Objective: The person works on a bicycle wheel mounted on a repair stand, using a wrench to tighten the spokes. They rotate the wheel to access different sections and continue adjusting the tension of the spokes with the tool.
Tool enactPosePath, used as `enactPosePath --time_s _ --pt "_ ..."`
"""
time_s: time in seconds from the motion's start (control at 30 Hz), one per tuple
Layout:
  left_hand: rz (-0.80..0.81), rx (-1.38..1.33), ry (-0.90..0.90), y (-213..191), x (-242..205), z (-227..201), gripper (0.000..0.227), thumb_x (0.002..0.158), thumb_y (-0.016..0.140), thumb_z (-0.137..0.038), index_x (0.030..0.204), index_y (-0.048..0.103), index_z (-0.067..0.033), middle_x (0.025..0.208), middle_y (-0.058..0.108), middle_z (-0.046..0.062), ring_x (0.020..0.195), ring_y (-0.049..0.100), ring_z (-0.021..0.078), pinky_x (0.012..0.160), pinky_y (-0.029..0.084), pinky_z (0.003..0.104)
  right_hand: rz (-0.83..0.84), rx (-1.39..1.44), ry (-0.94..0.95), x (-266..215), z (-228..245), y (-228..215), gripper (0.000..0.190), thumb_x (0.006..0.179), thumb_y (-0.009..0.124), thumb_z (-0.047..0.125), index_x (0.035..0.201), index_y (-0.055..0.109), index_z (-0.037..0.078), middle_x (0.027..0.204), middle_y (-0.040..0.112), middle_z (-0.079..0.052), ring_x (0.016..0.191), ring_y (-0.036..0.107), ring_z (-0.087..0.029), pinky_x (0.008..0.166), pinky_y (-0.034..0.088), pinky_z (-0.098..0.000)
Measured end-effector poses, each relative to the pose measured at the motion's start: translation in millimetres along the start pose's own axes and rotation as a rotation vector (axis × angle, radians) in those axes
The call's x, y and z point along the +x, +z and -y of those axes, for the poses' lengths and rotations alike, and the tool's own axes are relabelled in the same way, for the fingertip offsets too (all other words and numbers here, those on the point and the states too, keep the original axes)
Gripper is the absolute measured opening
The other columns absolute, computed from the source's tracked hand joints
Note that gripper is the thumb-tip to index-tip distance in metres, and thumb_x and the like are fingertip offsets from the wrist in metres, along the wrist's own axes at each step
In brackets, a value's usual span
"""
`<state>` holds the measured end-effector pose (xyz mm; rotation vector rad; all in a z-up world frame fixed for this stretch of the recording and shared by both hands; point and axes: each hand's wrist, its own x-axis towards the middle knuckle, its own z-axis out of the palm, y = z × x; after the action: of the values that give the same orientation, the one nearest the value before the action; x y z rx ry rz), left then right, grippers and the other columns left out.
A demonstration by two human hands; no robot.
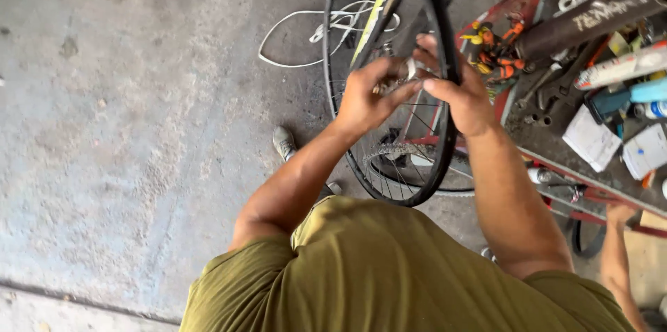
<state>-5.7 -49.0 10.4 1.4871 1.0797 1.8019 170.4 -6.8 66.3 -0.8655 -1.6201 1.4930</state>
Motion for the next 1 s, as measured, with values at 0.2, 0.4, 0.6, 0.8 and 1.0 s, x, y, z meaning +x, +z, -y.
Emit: enactPosePath --time_s 0.2,0.4,0.6,0.8,1.0 --pt "0.049 0.250 -0.080 7 35 -3 0.046 0.085 0.088 -0.035 0.124 0.064 -0.0259 0.093 0.078 0.008 0.085 0.079 0.0372 0.079 0.065 0.051 0.022 -0.058 -0.011 -3 7 9 0.058 0.091 0.073 0.021 0.138 0.050 -0.004 0.131 0.058 -0.023 0.129 0.059 -0.036 0.114 0.047 -0.0633" --pt "0.141 0.049 -0.096 10 44 5 0.036 0.082 0.092 -0.022 0.113 0.074 -0.0165 0.089 0.079 0.012 0.082 0.080 0.0345 0.075 0.067 0.042 0.003 -0.039 -0.077 -13 -37 -20 0.061 0.090 0.069 0.008 0.145 0.046 -0.008 0.143 0.052 -0.028 0.140 0.050 -0.047 0.114 0.043 -0.0681" --pt "0.265 0.440 0.192 -1 65 -1 0.026 0.086 0.090 -0.024 0.107 0.078 -0.0135 0.094 0.083 0.003 0.078 0.082 0.0182 0.074 0.070 0.035 0.072 -0.171 0.021 -22 -8 -13 0.066 0.096 0.059 0.018 0.157 0.036 0.014 0.163 0.039 -0.009 0.156 0.040 -0.038 0.127 0.039 -0.0569" --pt "0.461 0.222 0.143 -9 89 2 0.018 0.075 0.083 0.001 0.089 0.079 -0.0090 0.085 0.083 0.006 0.068 0.082 0.0195 0.063 0.070 0.033 0.095 -0.176 0.045 -10 -10 -22 0.087 0.092 0.064 0.009 0.167 0.020 0.021 0.165 0.034 -0.007 0.158 0.033 -0.024 0.123 0.042 -0.0479" --pt "0.384 -0.141 -0.030 -19 56 -3 0.032 0.100 0.075 -0.023 0.129 0.068 -0.0119 0.106 0.079 0.020 0.063 0.076 0.0282 0.069 0.062 0.046 0.061 -0.077 0.014 -6 1 -6 0.097 0.085 0.076 0.012 0.165 0.022 0.004 0.150 0.046 -0.023 0.141 0.046 -0.032 0.113 0.049 -0.0516"
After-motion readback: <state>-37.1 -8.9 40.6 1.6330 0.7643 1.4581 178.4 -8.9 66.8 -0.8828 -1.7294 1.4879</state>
